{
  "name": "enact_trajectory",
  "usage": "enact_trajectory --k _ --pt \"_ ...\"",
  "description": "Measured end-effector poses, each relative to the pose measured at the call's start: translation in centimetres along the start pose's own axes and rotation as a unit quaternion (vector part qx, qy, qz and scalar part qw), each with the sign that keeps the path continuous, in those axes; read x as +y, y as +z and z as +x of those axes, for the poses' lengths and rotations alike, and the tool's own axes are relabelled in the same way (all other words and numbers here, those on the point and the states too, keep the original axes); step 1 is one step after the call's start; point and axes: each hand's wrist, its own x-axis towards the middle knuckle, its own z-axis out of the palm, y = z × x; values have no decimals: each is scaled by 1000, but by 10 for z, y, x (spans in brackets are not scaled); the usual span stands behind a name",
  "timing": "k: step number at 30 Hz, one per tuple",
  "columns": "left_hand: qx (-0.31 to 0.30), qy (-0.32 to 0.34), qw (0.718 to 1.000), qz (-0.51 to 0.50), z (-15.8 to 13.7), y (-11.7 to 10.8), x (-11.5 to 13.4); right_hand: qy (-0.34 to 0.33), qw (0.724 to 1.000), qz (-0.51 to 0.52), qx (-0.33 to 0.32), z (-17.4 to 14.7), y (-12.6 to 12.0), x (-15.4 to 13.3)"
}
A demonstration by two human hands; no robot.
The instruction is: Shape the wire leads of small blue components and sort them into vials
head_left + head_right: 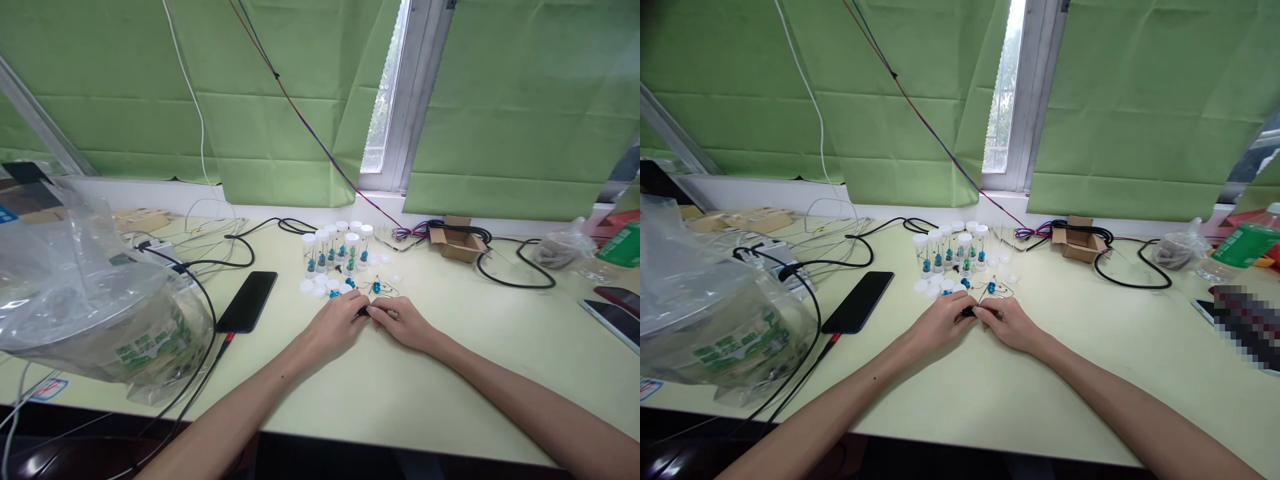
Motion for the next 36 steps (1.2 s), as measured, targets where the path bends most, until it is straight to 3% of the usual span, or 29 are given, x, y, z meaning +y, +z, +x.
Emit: enact_trajectory --k 6,12,36 --pt "6 0 1000 -2 0 -1 -1 21 1000 13 12 -1 2 -1" --pt "5 -5 1000 4 0 0 -3 -8 999 42 19 -2 1 -1" --pt "7 -13 1000 -22 0 -3 2 -6 1000 26 17 -1 0 -4"
